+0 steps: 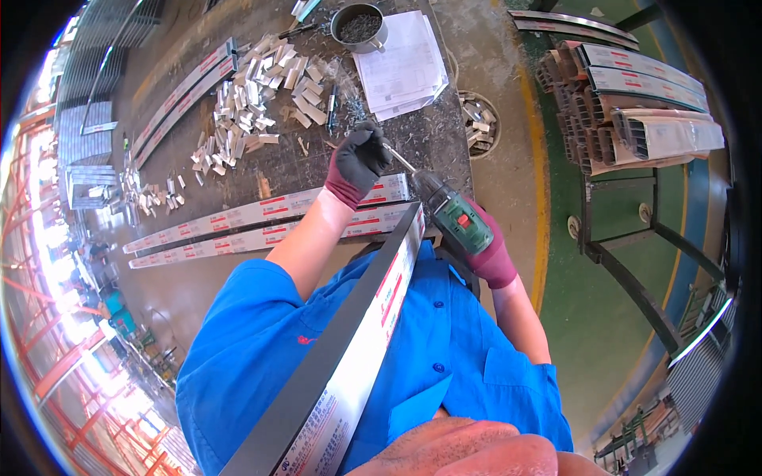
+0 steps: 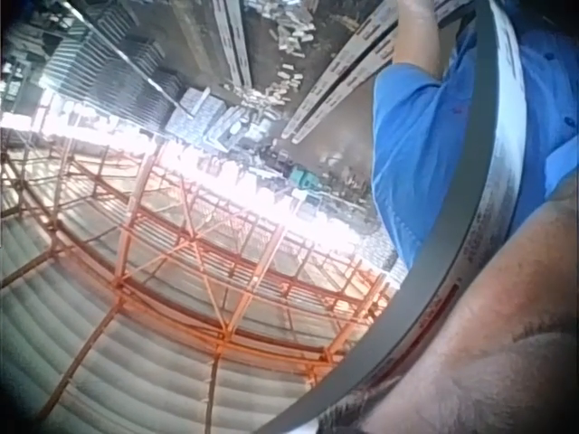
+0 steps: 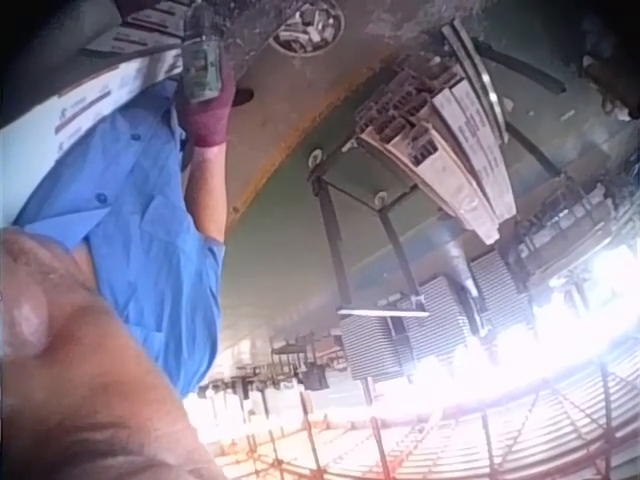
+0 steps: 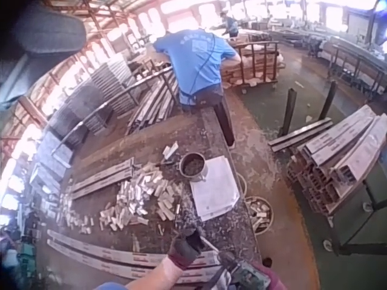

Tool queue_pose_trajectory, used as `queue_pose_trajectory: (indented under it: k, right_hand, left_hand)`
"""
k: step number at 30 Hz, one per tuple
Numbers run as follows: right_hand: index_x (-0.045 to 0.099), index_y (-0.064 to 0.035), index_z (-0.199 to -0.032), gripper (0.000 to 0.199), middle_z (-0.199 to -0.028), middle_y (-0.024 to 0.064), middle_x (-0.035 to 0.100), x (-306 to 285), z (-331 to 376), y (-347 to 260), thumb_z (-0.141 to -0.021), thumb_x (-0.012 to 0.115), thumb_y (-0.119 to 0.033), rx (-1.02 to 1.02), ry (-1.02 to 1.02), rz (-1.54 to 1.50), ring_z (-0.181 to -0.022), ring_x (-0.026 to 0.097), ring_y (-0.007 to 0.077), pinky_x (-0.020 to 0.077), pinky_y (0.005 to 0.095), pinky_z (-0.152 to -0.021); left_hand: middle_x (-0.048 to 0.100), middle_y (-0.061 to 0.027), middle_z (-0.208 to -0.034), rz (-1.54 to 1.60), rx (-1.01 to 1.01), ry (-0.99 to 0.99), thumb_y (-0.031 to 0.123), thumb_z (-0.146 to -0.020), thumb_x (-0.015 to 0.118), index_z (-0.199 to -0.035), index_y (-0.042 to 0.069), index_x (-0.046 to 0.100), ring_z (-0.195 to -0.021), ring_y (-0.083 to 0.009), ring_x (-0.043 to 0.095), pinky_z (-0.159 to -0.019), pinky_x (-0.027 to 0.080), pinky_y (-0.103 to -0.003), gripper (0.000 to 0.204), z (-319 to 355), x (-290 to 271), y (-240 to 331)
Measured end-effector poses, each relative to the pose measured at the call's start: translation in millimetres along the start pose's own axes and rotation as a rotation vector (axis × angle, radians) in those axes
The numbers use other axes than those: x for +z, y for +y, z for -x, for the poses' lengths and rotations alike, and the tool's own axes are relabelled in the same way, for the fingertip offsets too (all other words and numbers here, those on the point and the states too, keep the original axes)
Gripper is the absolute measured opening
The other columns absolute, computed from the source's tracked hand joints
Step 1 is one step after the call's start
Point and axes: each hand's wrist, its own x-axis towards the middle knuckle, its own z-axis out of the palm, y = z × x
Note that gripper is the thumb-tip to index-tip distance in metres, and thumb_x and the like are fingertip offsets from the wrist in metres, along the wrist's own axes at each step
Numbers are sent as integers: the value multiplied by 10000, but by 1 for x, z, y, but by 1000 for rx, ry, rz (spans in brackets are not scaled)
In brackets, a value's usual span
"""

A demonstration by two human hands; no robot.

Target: Assembling metal profiles by drilling screws into the ends using an electric drill.

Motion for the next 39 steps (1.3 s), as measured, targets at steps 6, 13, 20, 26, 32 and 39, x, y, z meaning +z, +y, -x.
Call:
queue_pose_trajectory:
  k: [6, 13, 20, 26, 32, 39]
  right_hand:
    - [653, -20, -1351, 595, -1174, 121, 726, -1, 0, 5, -772, 782, 17, 33, 4, -33, -1035, 709, 225, 550, 342, -951]
    - [670, -24, -1321, 478, -1149, 89, 744, -6, 2, 6, -854, 768, -32, 24, -43, -8, -1022, 703, 171, 561, 339, -928]
    - [688, -36, -1355, 452, -1227, 76, 771, -17, 3, 4, -919, 782, -110, 93, -53, -67, -1093, 724, 166, 566, 341, -970]
    - [721, -44, -1300, 404, -1218, 71, 776, -29, 14, 28, -907, 799, -92, 102, -39, -91, -1092, 728, 172, 571, 356, -975]
    - [754, -35, -1228, 374, -1110, 37, 767, -49, 24, 58, -858, 808, -11, 187, -21, -80, -983, 717, 152, 588, 339, -901]
    - [756, -36, -1209, 345, -1149, 44, 759, -98, 37, 62, -869, 813, -34, 210, -50, 13, -1031, 706, 158, 572, 342, -944]
  left_hand:
    - [750, -75, -1141, -72, -37, -3, 148, -1057, 629, -1284, 96, 689, -1026, -233, 742, -846, 625, -403, 240, 21, 18, -16]
    - [765, -89, -1112, -222, -29, 35, 123, -1056, 646, -1234, 71, 705, -973, -220, 761, -858, 635, -389, 194, 34, 19, -5]
    - [755, -80, -1128, -532, -10, 5, 147, -1069, 653, -1288, 55, 688, -984, -207, 756, -880, 630, -386, 241, 43, 40, 3]
    - [751, -77, -1120, -499, -85, 20, 126, -1049, 685, -1267, 39, 693, -1008, -204, 750, -925, 624, -385, 234, 50, 42, -3]
    - [735, -40, -1061, -650, -197, 27, 114, -1030, 687, -1306, 49, 689, -897, -142, 695, -857, 581, -317, 284, 64, 44, -12]
    - [612, -178, -1209, -1934, -90, -51, 95, -866, 751, -1413, 145, 608, -1110, -329, 658, -959, 560, -421, 567, 107, -14, -46]
